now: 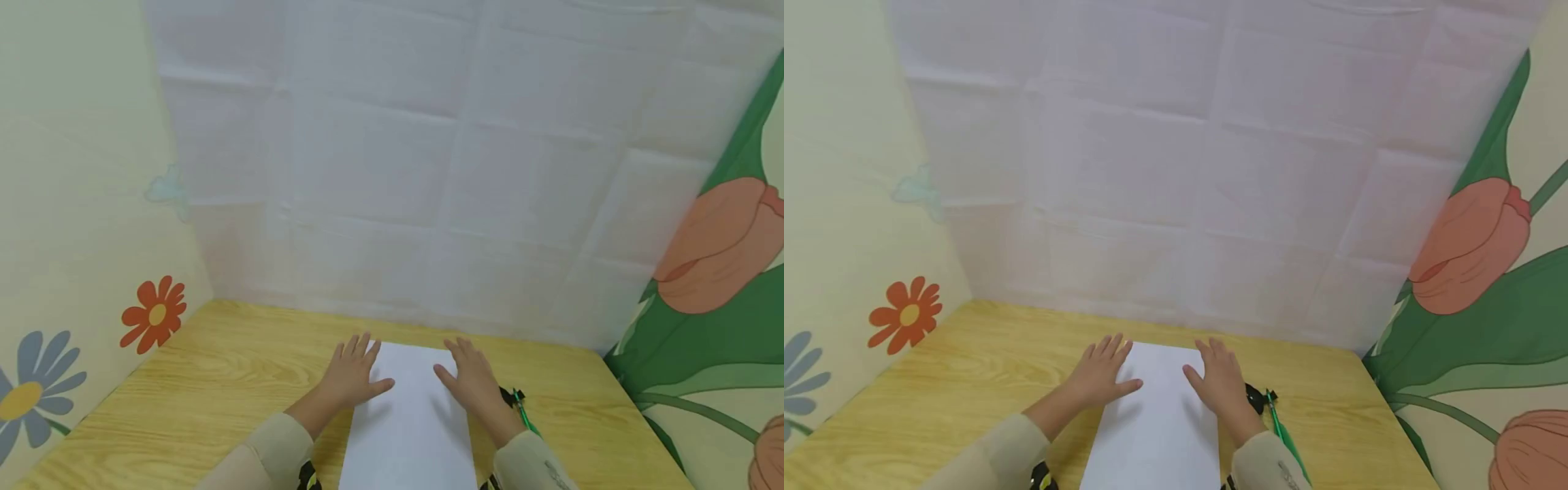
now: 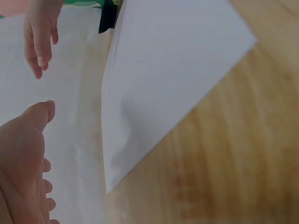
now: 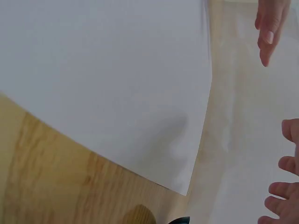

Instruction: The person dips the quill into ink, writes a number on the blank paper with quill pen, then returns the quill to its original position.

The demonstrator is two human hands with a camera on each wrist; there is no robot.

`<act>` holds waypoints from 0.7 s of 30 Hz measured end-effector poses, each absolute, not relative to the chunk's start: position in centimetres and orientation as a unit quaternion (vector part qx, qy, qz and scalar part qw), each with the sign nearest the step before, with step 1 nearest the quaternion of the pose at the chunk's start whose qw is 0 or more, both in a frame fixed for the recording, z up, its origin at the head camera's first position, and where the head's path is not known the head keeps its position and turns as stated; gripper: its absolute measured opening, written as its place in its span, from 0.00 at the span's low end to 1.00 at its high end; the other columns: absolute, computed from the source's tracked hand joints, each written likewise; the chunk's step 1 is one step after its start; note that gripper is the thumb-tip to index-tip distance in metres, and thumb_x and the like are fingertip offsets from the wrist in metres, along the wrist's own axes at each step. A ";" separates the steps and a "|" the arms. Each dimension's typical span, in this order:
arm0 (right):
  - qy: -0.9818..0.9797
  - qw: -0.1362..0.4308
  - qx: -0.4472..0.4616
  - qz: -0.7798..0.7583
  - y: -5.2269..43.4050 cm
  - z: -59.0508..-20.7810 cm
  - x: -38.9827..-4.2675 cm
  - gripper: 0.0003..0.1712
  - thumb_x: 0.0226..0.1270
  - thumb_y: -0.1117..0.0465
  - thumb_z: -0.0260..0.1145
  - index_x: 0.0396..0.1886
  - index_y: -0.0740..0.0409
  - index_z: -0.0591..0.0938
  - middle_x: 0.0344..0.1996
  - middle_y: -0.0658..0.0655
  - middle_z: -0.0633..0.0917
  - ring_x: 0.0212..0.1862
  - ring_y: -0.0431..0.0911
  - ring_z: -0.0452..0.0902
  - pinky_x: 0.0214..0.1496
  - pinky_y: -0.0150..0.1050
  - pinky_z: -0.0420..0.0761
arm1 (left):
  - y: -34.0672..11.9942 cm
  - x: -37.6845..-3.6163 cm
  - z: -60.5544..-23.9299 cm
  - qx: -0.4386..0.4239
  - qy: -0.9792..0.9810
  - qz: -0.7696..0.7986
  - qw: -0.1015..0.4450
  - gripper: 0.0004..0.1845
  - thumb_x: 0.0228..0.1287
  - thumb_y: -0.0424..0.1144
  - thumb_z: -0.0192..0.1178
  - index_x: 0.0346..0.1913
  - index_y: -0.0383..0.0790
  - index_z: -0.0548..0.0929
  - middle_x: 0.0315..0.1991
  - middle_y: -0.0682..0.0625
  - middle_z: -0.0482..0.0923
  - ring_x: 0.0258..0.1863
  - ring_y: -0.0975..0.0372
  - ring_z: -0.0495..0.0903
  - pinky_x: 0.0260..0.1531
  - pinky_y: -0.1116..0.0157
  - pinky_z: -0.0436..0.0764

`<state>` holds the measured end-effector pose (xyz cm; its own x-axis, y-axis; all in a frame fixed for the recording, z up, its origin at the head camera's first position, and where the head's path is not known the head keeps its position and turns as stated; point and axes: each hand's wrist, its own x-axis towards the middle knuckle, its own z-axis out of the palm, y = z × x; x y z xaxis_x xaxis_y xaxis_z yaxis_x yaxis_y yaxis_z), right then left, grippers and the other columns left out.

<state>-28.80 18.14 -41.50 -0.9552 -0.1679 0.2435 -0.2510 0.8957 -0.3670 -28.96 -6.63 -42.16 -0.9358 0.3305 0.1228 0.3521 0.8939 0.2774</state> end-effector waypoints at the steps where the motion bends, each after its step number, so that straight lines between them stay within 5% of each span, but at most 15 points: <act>1: -0.966 0.102 0.104 0.215 18.4 -41.5 -28.6 0.34 0.71 0.47 0.61 0.71 0.56 0.68 0.73 0.66 0.64 0.75 0.62 0.56 0.74 0.63 0.57 | -6.8 -28.8 -42.4 -0.176 -0.971 -0.157 0.029 0.46 0.66 0.64 0.54 0.75 0.35 0.59 0.77 0.36 0.50 0.77 0.42 0.49 0.74 0.41 0.50; 11: -0.946 0.104 0.074 0.298 21.9 -41.2 -26.6 0.27 0.72 0.55 0.60 0.67 0.61 0.72 0.67 0.67 0.72 0.69 0.65 0.66 0.68 0.62 0.68 | -7.6 -27.0 -44.5 -0.207 -0.959 -0.193 0.004 0.50 0.62 0.63 0.59 0.73 0.28 0.58 0.76 0.33 0.53 0.76 0.40 0.51 0.73 0.41 0.53; 21: -0.938 0.072 0.030 0.337 25.3 -42.4 -25.4 0.27 0.75 0.55 0.58 0.69 0.60 0.70 0.68 0.68 0.70 0.67 0.64 0.68 0.64 0.62 0.72 | -8.2 -25.5 -46.0 -0.242 -0.938 -0.246 -0.030 0.53 0.61 0.64 0.60 0.74 0.27 0.55 0.76 0.33 0.51 0.77 0.41 0.48 0.73 0.40 0.50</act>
<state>-25.41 25.26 -42.39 -0.9879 -0.0082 0.1547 -0.1047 0.7714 -0.6277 -25.52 -8.23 -46.04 -0.8807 0.4694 0.0631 0.4398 0.7611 0.4767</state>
